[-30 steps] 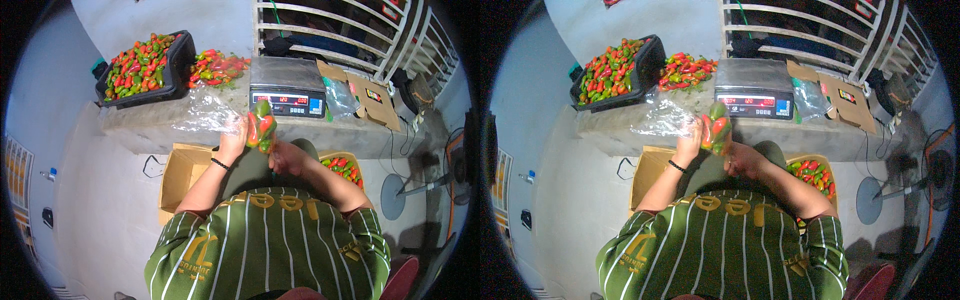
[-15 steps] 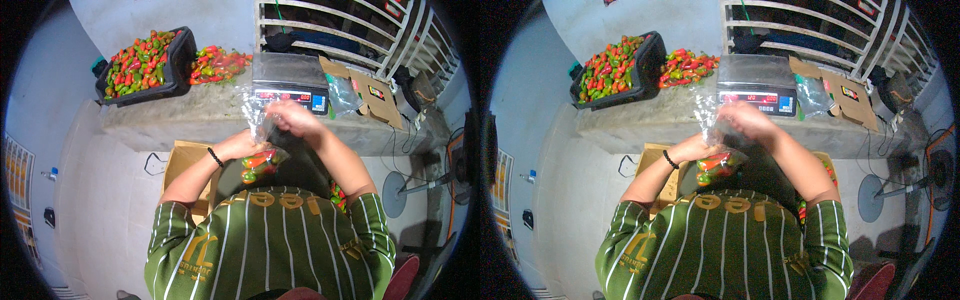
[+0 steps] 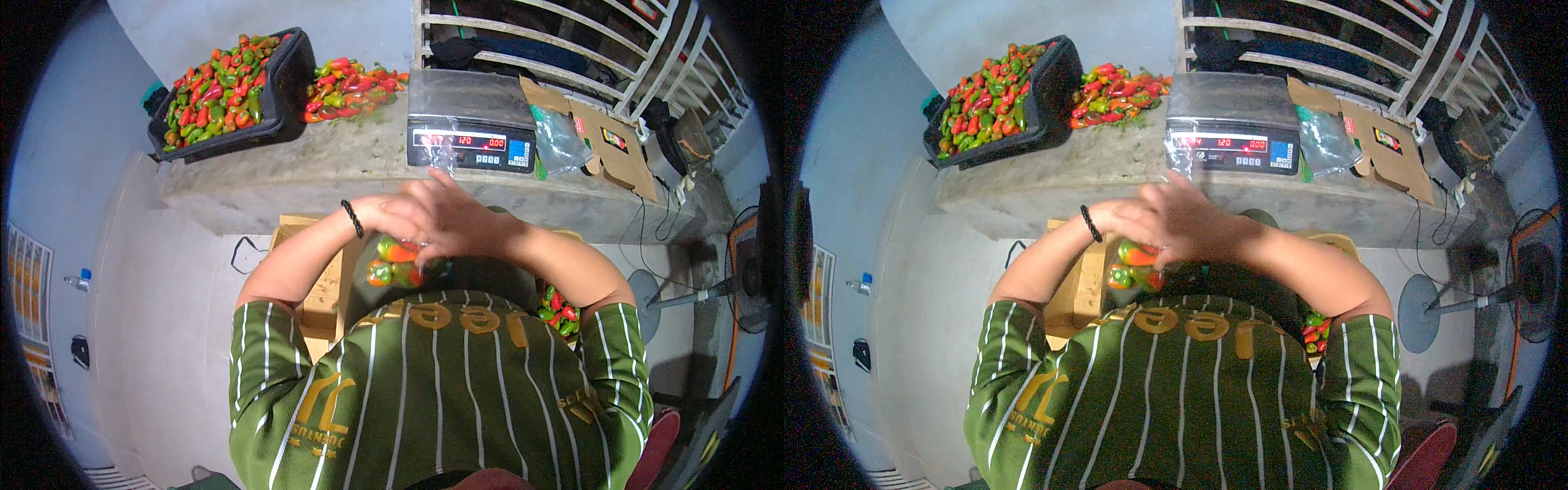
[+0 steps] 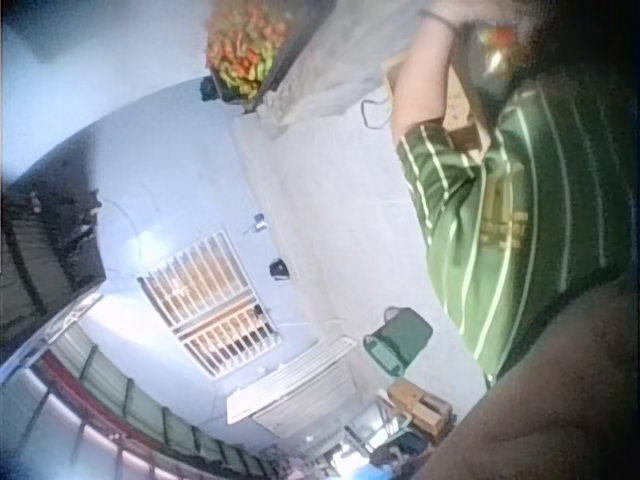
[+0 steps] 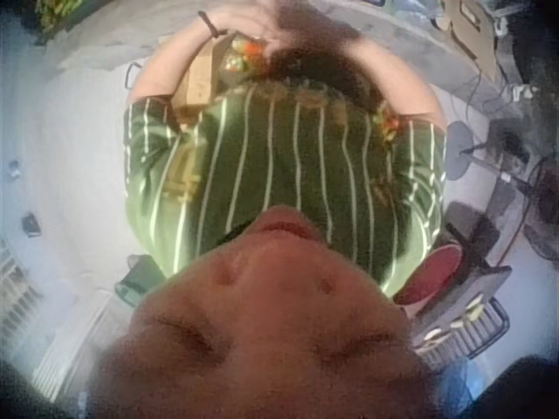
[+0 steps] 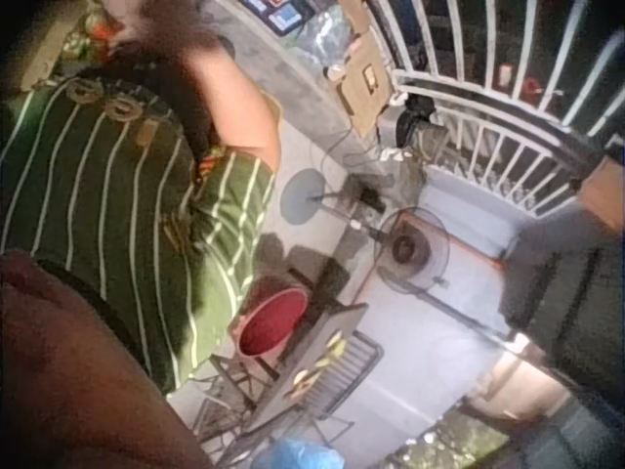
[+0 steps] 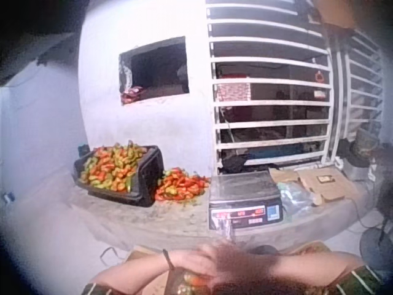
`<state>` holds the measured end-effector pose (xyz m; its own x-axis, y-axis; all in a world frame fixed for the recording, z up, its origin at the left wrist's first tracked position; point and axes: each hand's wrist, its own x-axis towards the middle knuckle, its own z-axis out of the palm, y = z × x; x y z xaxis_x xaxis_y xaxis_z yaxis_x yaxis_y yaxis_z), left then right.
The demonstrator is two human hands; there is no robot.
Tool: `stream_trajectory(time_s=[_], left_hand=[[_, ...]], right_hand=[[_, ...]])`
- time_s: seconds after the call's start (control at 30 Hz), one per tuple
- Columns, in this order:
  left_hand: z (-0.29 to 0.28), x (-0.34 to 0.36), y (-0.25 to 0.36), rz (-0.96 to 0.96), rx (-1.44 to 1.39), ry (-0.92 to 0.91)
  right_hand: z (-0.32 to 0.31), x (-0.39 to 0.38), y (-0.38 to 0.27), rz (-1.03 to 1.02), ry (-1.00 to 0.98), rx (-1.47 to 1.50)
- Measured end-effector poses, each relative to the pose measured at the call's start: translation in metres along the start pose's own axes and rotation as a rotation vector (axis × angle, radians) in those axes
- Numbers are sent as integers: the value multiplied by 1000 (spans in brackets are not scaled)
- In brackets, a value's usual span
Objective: The person weighs red and green peppers on a digital scale, places them into clear plastic bags, and ties the bags shut. The person repeats this process multiple times, handling peppers from a large black crate and a yellow basket.
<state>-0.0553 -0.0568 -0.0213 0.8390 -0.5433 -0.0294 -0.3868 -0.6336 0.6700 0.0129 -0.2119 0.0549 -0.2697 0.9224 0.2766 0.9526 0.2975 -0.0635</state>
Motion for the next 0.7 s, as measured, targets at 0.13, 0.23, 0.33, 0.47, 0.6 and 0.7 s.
stream_trajectory(time_s=[0.13, 0.23, 0.33, 0.47, 0.6, 0.7], left_hand=[[-10, 1, 15, -341, 128, -306], [22, -9, -7, -335, 82, -215], [26, -3, -7, -264, 48, -194], [9, 7, 6, -421, -42, -299], [33, 5, 14, -190, -36, 4], [37, 5, -6, 74, -12, 125]], right_hand=[[24, -12, 14, 465, -458, 209], [2, -29, 45, 156, -581, 293], [-45, -59, 83, 320, -251, 515], [-86, -45, 43, 508, 430, -371], [-31, -22, -32, -94, 106, -186], [45, -30, -19, -107, 221, -145]])
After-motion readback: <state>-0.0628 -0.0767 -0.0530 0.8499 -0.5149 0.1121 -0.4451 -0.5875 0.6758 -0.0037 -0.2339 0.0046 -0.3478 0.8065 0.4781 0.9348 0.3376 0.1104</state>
